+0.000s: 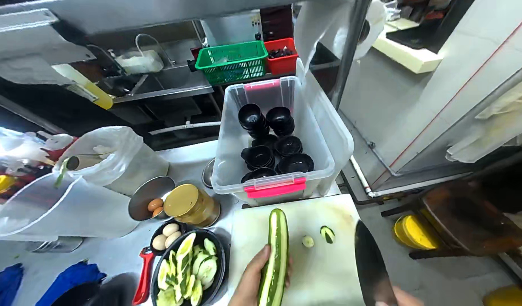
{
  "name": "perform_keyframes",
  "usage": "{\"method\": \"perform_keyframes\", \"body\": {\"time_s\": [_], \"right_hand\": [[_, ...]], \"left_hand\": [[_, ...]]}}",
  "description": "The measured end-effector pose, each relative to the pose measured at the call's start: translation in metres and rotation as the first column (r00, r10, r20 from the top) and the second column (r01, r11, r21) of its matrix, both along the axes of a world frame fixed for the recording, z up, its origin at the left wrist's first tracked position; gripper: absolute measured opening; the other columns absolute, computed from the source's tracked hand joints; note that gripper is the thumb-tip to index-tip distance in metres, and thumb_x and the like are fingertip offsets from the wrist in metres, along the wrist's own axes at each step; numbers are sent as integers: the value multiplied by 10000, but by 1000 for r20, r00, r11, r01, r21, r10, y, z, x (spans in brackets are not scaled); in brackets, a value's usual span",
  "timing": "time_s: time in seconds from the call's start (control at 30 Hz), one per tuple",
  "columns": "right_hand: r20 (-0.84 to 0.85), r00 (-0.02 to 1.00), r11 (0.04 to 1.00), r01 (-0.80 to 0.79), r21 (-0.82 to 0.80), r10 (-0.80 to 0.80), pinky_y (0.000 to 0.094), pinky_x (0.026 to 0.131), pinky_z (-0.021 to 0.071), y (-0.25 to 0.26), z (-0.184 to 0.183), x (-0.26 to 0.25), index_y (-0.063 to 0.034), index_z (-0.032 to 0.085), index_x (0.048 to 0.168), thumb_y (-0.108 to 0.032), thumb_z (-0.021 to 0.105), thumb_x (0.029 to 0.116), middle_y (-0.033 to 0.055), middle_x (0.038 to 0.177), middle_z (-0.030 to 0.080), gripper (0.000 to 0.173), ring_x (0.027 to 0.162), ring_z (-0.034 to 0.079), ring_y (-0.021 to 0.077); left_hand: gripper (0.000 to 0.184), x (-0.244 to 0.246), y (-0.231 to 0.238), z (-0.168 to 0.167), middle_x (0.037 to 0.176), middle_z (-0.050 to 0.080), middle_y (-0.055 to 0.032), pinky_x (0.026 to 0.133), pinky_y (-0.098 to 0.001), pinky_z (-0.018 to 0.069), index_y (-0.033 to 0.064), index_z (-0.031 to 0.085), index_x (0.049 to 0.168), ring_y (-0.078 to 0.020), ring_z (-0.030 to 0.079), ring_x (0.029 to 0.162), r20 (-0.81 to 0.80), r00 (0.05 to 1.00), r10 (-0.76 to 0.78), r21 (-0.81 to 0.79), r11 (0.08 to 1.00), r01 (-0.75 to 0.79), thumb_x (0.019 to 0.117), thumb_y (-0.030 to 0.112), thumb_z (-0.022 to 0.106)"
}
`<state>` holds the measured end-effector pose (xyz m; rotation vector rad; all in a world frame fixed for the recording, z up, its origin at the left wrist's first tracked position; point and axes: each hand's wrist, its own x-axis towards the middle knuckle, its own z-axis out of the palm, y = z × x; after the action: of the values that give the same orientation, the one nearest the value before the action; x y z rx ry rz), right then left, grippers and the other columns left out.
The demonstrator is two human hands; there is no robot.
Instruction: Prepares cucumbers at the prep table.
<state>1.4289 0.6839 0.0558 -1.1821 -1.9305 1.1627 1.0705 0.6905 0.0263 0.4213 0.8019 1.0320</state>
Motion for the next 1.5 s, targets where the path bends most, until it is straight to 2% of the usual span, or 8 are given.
{"method": "perform_keyframes", "body": {"time_s": [0.27,0.4,0.53,0.67,0.9,1.17,1.33,1.5], "right_hand": [[-163,970,979,-160,127,180,247,657,576,60,15,-62,-121,672,1051,-344,585,1037,0,885,690,240,750,656,47],[-145,971,980,-184,68,193,242,622,566,57,8,-68,-120,678,1043,-329,590,1030,-8,860,687,227,701,640,43],[-95,986,988,-142,-57,136,275,600,580,43,-2,-60,-87,679,1035,-262,610,1014,5,847,694,189,660,645,66],[30,995,988,-95,-118,99,298,632,591,32,-13,-39,-66,683,1052,-231,598,1018,25,876,708,189,688,663,86],[398,907,964,-32,-265,139,429,662,602,16,-38,-8,-70,668,1048,-359,511,1051,77,823,676,329,685,683,204],[604,774,981,-118,-156,189,500,735,598,0,-31,-22,-75,684,1242,-293,488,1055,166,1055,685,348,874,710,316],[670,715,979,-115,-168,199,501,687,599,0,-32,-30,-170,628,1393,-278,486,1050,166,1097,681,386,825,711,321],[689,675,963,-145,-225,263,493,704,599,4,-27,-37,-168,595,1431,-253,480,1051,188,1109,670,407,840,709,329]], "left_hand": [[795,39,-20,4,995,678,-141,778,-399,582,69,542,1441,-242,680,845,475,870,134,93,975,-201,915,663,600],[674,20,-37,3,1280,658,-244,814,-416,609,71,513,1410,-316,719,974,243,959,146,-45,989,-139,1052,611,327],[755,15,-45,-8,1178,659,-164,735,-441,636,92,377,1488,-282,714,894,-179,984,22,-181,982,-54,880,319,764],[882,10,-20,-3,1221,679,-103,917,-473,594,178,465,1493,-237,700,1025,-797,465,-385,-265,915,304,732,327,887],[589,-5,40,10,1205,705,-97,983,-621,486,278,639,1350,-357,634,1153,-906,-306,-292,-423,596,683,788,269,813],[556,-32,34,0,1572,455,41,1221,-644,153,390,580,1431,-253,274,1530,-951,-296,-85,-262,728,633,883,344,666],[434,-14,2,-39,1432,577,31,1228,-578,251,324,692,1266,-234,376,1476,-903,-214,372,213,822,527,970,590,519],[363,-4,6,-84,1107,662,-18,1130,-506,396,209,728,1019,-233,566,1225,-754,-235,613,472,755,455,1033,399,419]]}}
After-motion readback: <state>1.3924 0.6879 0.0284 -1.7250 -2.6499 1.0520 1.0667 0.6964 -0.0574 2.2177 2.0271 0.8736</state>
